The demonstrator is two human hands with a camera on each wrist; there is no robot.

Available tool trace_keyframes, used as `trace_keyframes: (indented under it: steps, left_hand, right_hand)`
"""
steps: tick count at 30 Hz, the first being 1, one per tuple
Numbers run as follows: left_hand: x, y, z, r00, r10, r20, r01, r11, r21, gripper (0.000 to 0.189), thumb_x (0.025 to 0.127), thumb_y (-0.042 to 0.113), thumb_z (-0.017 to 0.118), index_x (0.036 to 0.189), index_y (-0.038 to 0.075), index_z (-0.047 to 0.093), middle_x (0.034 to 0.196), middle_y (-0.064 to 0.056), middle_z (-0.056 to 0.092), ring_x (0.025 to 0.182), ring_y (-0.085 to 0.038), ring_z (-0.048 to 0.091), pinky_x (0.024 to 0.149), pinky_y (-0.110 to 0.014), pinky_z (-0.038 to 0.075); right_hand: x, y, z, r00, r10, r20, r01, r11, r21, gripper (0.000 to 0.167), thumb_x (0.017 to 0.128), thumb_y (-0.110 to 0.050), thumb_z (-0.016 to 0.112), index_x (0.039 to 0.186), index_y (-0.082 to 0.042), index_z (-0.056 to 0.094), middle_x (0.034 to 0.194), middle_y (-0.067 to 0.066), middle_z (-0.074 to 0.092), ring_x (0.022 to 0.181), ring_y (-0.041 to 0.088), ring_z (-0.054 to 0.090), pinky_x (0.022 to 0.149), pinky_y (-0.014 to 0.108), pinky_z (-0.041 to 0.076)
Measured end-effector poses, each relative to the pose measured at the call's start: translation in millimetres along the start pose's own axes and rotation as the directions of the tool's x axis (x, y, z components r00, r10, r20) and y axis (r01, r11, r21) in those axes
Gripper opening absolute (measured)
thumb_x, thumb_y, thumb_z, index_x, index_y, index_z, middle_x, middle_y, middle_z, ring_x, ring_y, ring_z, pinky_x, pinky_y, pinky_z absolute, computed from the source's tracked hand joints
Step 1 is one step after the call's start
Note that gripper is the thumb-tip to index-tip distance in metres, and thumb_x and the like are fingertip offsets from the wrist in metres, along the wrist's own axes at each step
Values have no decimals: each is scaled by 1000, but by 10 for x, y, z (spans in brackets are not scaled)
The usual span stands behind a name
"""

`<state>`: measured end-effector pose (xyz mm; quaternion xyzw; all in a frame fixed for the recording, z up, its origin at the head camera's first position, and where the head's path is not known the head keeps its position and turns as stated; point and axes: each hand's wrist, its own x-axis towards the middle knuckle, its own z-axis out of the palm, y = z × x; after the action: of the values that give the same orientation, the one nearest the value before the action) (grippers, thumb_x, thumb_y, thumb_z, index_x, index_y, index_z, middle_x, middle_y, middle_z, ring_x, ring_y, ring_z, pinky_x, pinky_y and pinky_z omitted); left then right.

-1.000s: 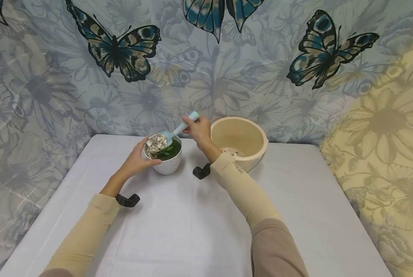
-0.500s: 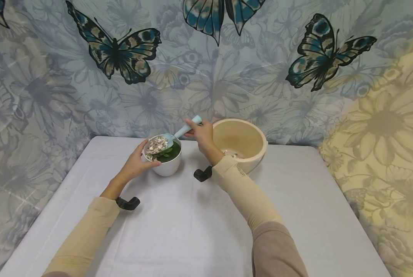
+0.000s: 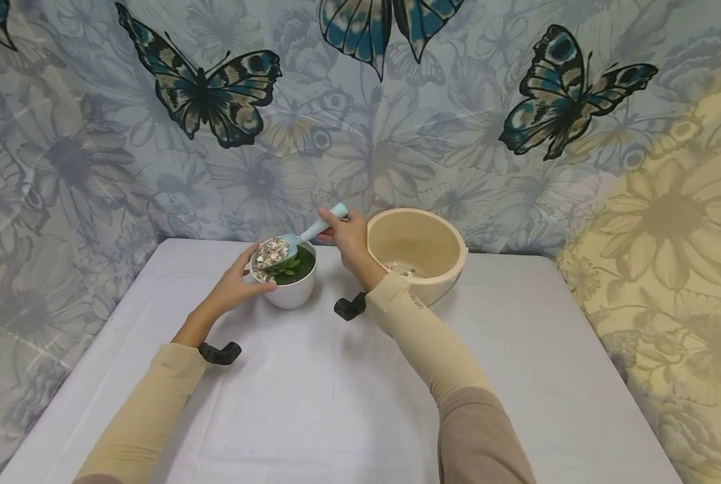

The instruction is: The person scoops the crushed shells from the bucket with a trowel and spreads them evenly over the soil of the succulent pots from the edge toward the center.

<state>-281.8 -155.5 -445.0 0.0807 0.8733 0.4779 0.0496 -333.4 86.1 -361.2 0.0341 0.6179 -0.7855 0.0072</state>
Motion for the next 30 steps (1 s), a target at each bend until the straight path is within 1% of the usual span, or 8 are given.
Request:
trace_keyframes:
  steps: [6, 9, 11, 15, 19, 22, 26, 30]
  left_hand:
    - [0, 12, 3, 1000, 12, -16, -12, 1000, 3, 112, 77, 46, 79, 158, 14, 10, 164, -14, 13, 150, -36, 17, 119, -55, 23]
    - [-9, 25, 10, 1000, 0, -29, 0, 1000, 8, 111, 77, 46, 80, 158, 14, 10, 163, -15, 14, 150, -36, 16, 119, -57, 22]
    - [-25, 48, 17, 999, -12, -40, 12, 1000, 14, 111, 77, 46, 80, 158, 15, 10, 163, -16, 14, 150, -37, 15, 118, -59, 21]
    - [-43, 90, 27, 999, -27, -46, 29, 998, 49, 112, 77, 49, 79, 158, 12, 11, 162, -19, 15, 150, -40, 15, 117, -63, 19]
    - [-24, 94, -3, 1000, -17, -26, 19, 997, 81, 113, 77, 50, 78, 157, 11, 11, 161, -20, 15, 149, -41, 16, 116, -64, 20]
    - [10, 78, -34, 1000, -2, 2, 2, 997, 76, 112, 77, 49, 79, 158, 12, 10, 162, -18, 13, 150, -39, 14, 116, -64, 20]
    - [37, 61, -39, 999, -16, 30, 14, 998, 58, 115, 76, 49, 80, 158, 14, 8, 164, -15, 11, 150, -39, 13, 117, -64, 19]
    - [23, 60, -12, 999, -38, 17, 37, 998, 44, 116, 74, 51, 80, 158, 15, 8, 164, -15, 11, 150, -39, 13, 117, -64, 20]
  right_hand:
    - [0, -18, -34, 998, 23, 61, -24, 999, 24, 10, 94, -12, 64, 93, -6, 57, 81, 2, 68, 68, 12, 71, 68, 26, 60]
    - [-10, -32, -43, 996, 32, 84, -35, 999, 29, 6, 95, -9, 63, 93, -5, 57, 81, 1, 68, 69, 12, 70, 68, 26, 60]
    - [-18, -40, -42, 996, 29, 80, -31, 999, 26, 6, 94, -8, 63, 93, -6, 57, 82, 1, 68, 69, 12, 70, 68, 25, 60]
    - [-35, -65, -26, 998, -19, 52, 20, 1000, -14, 8, 92, -9, 66, 92, -8, 59, 89, 4, 69, 67, 10, 69, 67, 25, 60]
    - [-56, -87, 0, 992, -93, 86, 101, 990, -97, 9, 92, -10, 66, 93, -6, 58, 99, 12, 68, 69, 9, 69, 69, 26, 60]
    - [-67, -88, 12, 986, -126, 111, 142, 980, -141, 10, 93, -11, 66, 92, -6, 57, 95, 10, 67, 72, 10, 68, 71, 26, 60]
    - [-82, -75, 20, 986, -126, 106, 142, 976, -166, 10, 93, -12, 65, 92, -6, 57, 87, 3, 64, 73, 10, 68, 72, 26, 60]
    - [-97, -76, 33, 988, -120, 96, 136, 974, -184, 11, 93, -12, 66, 94, -5, 57, 87, 3, 64, 74, 11, 68, 73, 28, 60]
